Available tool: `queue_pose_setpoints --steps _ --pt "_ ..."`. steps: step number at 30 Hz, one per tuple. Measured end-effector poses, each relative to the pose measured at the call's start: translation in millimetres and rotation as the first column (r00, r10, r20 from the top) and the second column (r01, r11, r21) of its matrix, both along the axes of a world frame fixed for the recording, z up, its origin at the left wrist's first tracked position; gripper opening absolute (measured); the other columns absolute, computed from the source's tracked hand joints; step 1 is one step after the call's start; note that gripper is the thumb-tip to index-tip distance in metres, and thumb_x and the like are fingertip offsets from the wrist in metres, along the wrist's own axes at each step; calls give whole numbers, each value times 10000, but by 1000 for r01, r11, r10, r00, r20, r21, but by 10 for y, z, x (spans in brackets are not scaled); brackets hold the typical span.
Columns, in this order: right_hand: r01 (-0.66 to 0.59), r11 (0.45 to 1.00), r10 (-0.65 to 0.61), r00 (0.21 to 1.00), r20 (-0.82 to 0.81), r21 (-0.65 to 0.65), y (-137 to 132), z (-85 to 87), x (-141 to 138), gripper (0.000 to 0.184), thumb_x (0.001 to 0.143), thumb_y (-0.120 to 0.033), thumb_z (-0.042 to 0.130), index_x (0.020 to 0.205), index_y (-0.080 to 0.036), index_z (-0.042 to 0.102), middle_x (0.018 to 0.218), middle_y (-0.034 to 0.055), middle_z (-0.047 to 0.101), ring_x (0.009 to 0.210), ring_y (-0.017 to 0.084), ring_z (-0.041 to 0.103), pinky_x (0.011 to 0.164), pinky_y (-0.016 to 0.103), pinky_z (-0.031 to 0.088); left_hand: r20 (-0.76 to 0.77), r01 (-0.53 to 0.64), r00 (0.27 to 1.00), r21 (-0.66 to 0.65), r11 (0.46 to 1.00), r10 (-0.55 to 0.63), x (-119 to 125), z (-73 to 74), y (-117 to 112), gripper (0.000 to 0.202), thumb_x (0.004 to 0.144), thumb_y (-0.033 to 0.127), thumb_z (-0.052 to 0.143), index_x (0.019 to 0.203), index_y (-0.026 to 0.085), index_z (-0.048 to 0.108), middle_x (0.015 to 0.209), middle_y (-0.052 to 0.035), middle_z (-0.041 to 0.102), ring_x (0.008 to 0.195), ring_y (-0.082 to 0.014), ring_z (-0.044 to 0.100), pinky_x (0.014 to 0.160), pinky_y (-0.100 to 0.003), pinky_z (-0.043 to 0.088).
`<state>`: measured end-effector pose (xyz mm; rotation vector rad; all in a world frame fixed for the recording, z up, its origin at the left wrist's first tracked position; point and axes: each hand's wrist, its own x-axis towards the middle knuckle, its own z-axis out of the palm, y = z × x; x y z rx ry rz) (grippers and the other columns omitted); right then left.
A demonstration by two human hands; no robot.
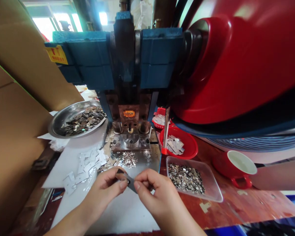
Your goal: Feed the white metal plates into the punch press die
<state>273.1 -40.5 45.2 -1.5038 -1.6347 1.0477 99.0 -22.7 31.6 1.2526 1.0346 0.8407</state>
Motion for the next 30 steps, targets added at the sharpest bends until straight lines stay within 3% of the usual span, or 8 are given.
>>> queue_pose_setpoints --steps 7,12,16,24,30 --pt "-70 958 22 985 170 278 -19 79 9 155 801 -269 531 753 -243 676 619 -7 671 546 124 606 525 205 461 -89 13 996 183 983 3 -52 31 -19 182 795 337 601 717 177 633 781 -48 600 750 -168 543 673 -266 421" --pt "-132 902 30 969 246 411 -13 99 28 151 819 -254 537 820 -253 689 650 -3 699 558 128 642 539 207 493 -177 43 984 400 915 31 -101 51 -31 131 827 299 584 846 219 686 857 -57 649 818 -181 582 723 -282 462" --pt "-149 863 21 965 261 482 -25 114 25 153 825 -258 540 824 -255 693 628 -3 699 544 134 648 536 218 509 -183 26 981 479 877 71 -117 54 -47 121 823 249 589 895 226 683 877 -61 655 827 -184 595 741 -300 485" --pt "-187 829 36 958 284 528 -21 77 30 131 833 -236 548 865 -258 674 721 3 720 609 138 663 577 229 519 -168 25 983 541 841 79 -125 58 -37 123 813 200 607 916 233 665 899 -47 656 845 -174 606 758 -301 493" --pt "-157 882 35 962 271 444 -29 62 28 132 836 -262 541 841 -256 673 679 -6 697 594 132 646 571 216 489 -190 23 978 497 867 83 -129 47 -43 105 819 229 597 891 230 673 884 -46 658 835 -175 600 756 -297 478"
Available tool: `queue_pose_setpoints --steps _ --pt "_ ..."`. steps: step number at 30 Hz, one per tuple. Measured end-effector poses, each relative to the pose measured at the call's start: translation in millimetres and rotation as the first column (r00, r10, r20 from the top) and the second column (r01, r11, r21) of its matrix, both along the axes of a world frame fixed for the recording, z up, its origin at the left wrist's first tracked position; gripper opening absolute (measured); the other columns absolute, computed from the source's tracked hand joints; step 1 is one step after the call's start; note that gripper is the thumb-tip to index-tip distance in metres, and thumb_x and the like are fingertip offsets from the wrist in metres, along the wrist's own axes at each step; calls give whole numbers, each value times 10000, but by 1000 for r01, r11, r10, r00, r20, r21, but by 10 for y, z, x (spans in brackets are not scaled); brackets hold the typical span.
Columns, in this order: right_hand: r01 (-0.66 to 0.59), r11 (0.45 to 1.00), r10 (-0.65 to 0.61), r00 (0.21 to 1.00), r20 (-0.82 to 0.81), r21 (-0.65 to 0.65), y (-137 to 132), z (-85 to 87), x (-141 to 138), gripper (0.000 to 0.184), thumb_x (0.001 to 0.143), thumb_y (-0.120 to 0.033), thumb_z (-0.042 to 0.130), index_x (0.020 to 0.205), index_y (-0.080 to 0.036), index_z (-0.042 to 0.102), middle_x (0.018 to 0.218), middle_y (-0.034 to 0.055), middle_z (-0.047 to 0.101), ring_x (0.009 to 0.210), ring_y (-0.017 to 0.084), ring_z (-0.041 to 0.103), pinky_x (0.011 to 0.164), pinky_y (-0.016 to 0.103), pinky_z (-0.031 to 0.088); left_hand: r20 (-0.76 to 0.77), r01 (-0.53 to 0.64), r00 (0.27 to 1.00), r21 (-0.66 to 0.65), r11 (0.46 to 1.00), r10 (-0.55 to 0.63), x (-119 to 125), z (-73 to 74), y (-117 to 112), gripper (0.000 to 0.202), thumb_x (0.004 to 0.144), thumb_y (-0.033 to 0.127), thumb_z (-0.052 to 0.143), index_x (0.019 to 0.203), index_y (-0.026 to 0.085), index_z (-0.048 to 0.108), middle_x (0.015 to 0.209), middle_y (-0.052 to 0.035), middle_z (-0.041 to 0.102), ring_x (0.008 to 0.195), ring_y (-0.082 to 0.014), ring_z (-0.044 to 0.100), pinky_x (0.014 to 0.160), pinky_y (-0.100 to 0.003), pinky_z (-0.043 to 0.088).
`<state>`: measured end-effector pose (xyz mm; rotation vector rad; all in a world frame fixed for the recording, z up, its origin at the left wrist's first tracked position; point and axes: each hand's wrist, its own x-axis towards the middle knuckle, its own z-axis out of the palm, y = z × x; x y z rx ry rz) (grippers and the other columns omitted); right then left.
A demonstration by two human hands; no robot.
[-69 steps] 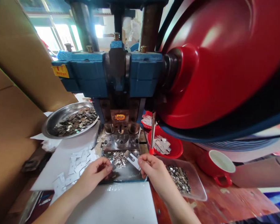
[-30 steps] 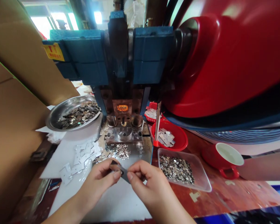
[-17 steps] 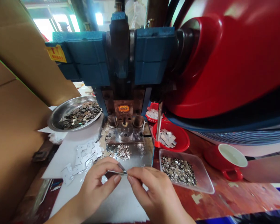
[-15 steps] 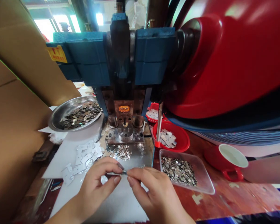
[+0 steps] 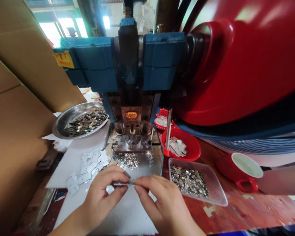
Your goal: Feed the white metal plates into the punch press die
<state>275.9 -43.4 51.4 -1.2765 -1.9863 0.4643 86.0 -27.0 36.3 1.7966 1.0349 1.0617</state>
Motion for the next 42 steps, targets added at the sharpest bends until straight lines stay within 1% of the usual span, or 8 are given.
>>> queue_pose_setpoints --steps 6,12,16,21,27,32,37,42 --pt "60 933 -95 992 -83 -354 2 -38 -19 223 833 -366 496 701 -235 620 516 -26 620 476 122 569 482 216 413 52 3 999 -284 959 12 34 -26 28 182 800 306 591 670 181 618 737 -33 591 724 -159 532 662 -262 410" --pt "-89 717 -217 914 -343 -691 42 -45 -60 304 800 -492 479 692 -212 531 466 -16 600 475 132 540 500 233 384 202 77 978 -560 825 46 92 -45 51 244 765 316 590 588 157 539 632 19 447 612 -104 399 573 -228 304" --pt "-221 609 -286 835 -470 -762 75 -47 -57 335 769 -521 541 690 -197 512 450 -14 597 466 118 517 533 237 376 273 132 959 -656 743 70 107 -30 57 264 750 310 593 566 152 492 571 48 366 565 -83 328 544 -223 259" --pt "-323 576 -327 750 -574 -751 89 -134 -37 348 750 -518 585 683 -185 509 424 -18 585 410 93 475 502 223 339 315 168 946 -687 707 81 123 -39 51 201 750 294 588 628 135 564 585 36 413 601 -95 367 571 -232 270" --pt "-294 575 -341 763 -549 -764 101 -187 -59 337 748 -509 578 684 -184 518 429 -18 580 409 95 478 499 227 354 267 142 962 -649 747 50 126 -66 47 207 778 302 571 640 148 577 587 34 441 601 -101 398 580 -231 303" --pt "10 646 -449 813 -369 -763 229 -352 419 273 727 -456 592 667 -193 553 464 -20 583 457 115 516 503 238 402 66 -82 989 -518 851 135 -85 -184 164 169 796 308 569 827 171 662 771 -22 595 717 -146 534 652 -246 398" --pt "313 662 -716 532 -452 -681 365 -595 914 398 697 -444 618 1021 -223 549 761 57 709 700 212 668 650 323 524 47 -302 923 -524 796 381 -249 -396 318 419 753 298 593 1160 207 564 813 -6 585 623 -122 543 557 -226 432" --pt "222 837 -334 931 -145 -501 327 -781 473 249 782 -413 551 919 -227 642 891 59 711 823 224 660 762 343 514 -24 -342 923 -512 788 384 -208 -508 336 494 752 325 595 1228 209 540 792 -15 610 620 -134 558 553 -234 469"
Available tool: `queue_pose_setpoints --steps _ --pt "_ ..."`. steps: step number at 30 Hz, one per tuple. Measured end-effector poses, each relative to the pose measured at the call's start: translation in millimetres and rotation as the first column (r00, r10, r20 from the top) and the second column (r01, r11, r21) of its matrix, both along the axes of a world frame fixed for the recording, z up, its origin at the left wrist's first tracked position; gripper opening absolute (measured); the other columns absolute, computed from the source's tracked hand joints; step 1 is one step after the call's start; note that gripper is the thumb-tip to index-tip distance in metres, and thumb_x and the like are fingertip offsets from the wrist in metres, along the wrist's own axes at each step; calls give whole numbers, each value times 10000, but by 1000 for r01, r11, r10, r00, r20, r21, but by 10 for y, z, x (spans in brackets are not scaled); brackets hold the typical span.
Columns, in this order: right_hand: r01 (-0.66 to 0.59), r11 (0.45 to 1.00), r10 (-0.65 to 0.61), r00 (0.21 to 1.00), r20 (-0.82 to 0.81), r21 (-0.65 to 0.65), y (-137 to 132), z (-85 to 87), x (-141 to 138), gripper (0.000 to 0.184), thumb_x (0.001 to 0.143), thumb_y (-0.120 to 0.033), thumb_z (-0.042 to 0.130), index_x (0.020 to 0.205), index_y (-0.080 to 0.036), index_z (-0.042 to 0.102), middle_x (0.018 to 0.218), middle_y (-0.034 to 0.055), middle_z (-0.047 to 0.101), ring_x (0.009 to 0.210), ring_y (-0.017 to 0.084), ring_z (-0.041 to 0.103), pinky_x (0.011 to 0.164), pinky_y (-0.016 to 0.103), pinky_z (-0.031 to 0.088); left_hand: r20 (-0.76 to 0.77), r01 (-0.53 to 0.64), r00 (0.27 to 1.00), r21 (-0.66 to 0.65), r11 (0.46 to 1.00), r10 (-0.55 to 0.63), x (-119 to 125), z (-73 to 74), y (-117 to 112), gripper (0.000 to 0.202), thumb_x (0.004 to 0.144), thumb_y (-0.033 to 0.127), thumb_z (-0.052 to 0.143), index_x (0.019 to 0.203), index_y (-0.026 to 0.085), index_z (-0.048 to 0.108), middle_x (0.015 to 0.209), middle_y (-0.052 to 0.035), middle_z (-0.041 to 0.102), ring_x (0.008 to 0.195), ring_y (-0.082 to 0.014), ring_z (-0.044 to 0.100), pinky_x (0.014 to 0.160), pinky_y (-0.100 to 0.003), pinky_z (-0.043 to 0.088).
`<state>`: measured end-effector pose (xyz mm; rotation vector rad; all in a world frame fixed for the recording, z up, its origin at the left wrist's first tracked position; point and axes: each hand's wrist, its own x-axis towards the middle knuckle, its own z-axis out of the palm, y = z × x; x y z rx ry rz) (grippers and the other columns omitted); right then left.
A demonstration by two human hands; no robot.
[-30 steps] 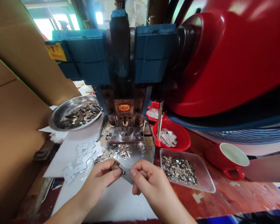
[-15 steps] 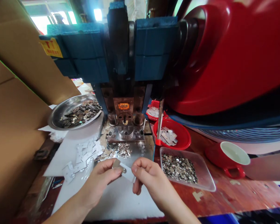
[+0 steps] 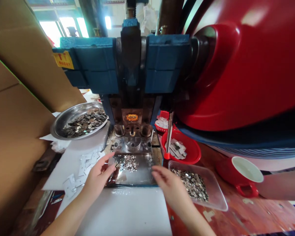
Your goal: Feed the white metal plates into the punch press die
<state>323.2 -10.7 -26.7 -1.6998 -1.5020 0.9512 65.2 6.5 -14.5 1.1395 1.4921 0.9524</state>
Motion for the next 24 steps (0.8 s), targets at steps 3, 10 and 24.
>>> queue_pose_setpoints --steps 3,10,24 --pt "-286 952 242 920 308 105 35 -70 -352 211 854 -297 467 859 -238 670 890 38 695 869 201 636 804 327 479 -20 55 998 38 998 -55 -4 -34 -26 363 771 366 578 1080 185 637 787 -37 647 700 -174 604 587 -254 500" --pt "-446 891 287 697 657 84 178 -59 -559 200 867 -182 451 840 -226 644 818 28 627 788 175 598 701 285 430 32 27 999 54 998 -29 -43 -143 -29 427 766 396 592 1131 177 627 746 -16 611 615 -142 562 539 -239 490" --pt "-297 868 38 838 545 397 692 121 -545 172 848 -205 442 812 -197 611 806 48 615 784 192 564 711 303 416 247 -28 968 -82 996 47 -43 -122 23 462 707 343 669 1133 169 645 680 13 575 631 -128 553 601 -237 459"
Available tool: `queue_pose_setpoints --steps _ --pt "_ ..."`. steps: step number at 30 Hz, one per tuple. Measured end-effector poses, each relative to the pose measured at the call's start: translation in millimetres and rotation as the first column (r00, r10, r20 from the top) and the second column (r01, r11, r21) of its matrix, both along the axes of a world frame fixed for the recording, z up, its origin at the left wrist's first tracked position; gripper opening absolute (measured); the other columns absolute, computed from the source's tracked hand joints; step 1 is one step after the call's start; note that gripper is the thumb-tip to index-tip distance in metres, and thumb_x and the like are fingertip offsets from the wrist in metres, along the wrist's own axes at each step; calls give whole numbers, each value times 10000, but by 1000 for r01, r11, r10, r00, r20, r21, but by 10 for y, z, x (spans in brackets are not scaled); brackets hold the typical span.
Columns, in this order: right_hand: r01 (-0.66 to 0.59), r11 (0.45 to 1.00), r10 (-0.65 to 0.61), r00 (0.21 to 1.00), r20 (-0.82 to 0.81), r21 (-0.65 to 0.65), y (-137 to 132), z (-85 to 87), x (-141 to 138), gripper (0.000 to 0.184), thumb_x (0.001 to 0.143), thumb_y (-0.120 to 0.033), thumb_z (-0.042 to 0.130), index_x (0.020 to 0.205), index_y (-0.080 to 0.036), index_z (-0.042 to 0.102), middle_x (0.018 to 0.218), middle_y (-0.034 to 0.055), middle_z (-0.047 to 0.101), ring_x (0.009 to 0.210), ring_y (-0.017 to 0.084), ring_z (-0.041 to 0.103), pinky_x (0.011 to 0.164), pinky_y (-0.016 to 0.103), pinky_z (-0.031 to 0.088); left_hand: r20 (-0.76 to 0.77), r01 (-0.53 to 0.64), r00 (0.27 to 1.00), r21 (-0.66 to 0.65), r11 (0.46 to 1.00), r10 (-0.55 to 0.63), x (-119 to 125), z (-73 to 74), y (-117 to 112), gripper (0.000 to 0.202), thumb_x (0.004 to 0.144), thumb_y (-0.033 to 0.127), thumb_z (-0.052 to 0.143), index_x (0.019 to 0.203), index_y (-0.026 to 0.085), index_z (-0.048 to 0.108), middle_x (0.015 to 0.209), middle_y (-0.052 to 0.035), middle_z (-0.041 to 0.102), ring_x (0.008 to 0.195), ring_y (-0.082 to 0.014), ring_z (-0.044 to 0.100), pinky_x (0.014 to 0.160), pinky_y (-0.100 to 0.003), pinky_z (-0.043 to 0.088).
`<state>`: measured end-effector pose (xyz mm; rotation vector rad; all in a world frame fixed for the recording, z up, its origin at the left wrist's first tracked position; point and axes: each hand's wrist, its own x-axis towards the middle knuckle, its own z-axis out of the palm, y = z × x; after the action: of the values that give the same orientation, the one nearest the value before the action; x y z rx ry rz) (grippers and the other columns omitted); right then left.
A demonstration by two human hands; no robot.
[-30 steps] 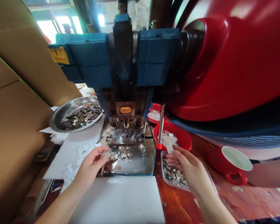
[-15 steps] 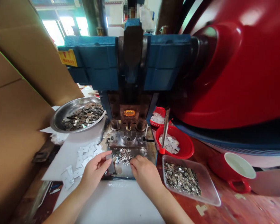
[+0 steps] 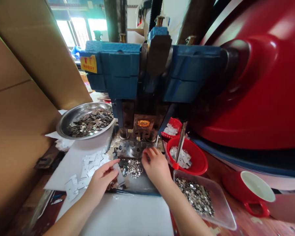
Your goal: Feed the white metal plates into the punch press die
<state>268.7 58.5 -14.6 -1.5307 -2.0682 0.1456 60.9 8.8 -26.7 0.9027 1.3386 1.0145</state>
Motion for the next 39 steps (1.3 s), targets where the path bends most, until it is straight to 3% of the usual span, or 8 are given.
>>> queue_pose_setpoints --steps 6,11,15,18,24,27,36,39 --pt "-47 983 -6 958 288 175 292 120 -59 238 844 -221 483 959 -251 688 876 67 636 841 239 521 746 371 383 238 -28 970 -126 992 58 -17 -39 -4 447 761 357 631 1182 210 605 908 -37 642 682 -106 566 612 -222 472" --pt "-117 981 90 980 176 152 192 122 35 298 857 -200 447 1047 -234 675 995 71 648 909 238 538 813 391 417 295 -45 951 -155 987 89 -14 85 11 419 703 252 686 1114 216 616 810 10 579 686 -89 566 692 -235 500" --pt "-101 995 102 981 -164 13 -36 83 -6 272 884 -300 454 1070 -225 638 998 64 662 939 215 584 848 368 451 187 1 982 -94 996 16 94 238 141 248 692 314 687 878 167 616 696 23 569 637 -110 566 622 -238 472" --pt "-87 988 36 933 -359 -128 -101 27 -95 236 873 -356 483 1005 -232 634 914 43 675 853 193 616 762 322 482 -31 49 998 116 992 -45 261 267 366 181 727 315 646 825 170 599 670 16 594 646 -137 576 629 -256 447" --pt "84 996 -62 921 -385 41 303 -86 -85 191 832 -339 502 813 -211 642 862 73 631 859 233 581 788 387 458 -509 121 842 498 859 177 524 130 878 66 744 235 627 778 183 648 877 -44 633 913 -214 567 866 -375 410" --pt "113 993 -93 915 -394 28 473 -132 -52 183 794 -335 523 792 -202 649 893 88 605 869 244 577 791 401 462 -541 135 819 503 854 189 527 81 1009 127 726 199 635 848 181 665 999 -67 618 1015 -229 544 935 -393 382" --pt "32 999 -35 889 -456 -14 575 -208 -94 172 778 -275 494 848 -189 624 922 78 613 896 218 586 811 358 467 -526 335 845 383 861 -95 507 118 1174 278 755 181 585 1019 204 669 1038 -53 677 982 -214 602 909 -346 437" --pt "61 998 -59 877 -476 -11 494 -164 -50 200 794 -296 481 910 -187 603 943 85 603 906 220 567 819 370 453 -544 311 838 422 852 -37 421 195 1121 348 743 206 612 1090 197 632 1140 -72 631 1071 -229 558 958 -361 400"
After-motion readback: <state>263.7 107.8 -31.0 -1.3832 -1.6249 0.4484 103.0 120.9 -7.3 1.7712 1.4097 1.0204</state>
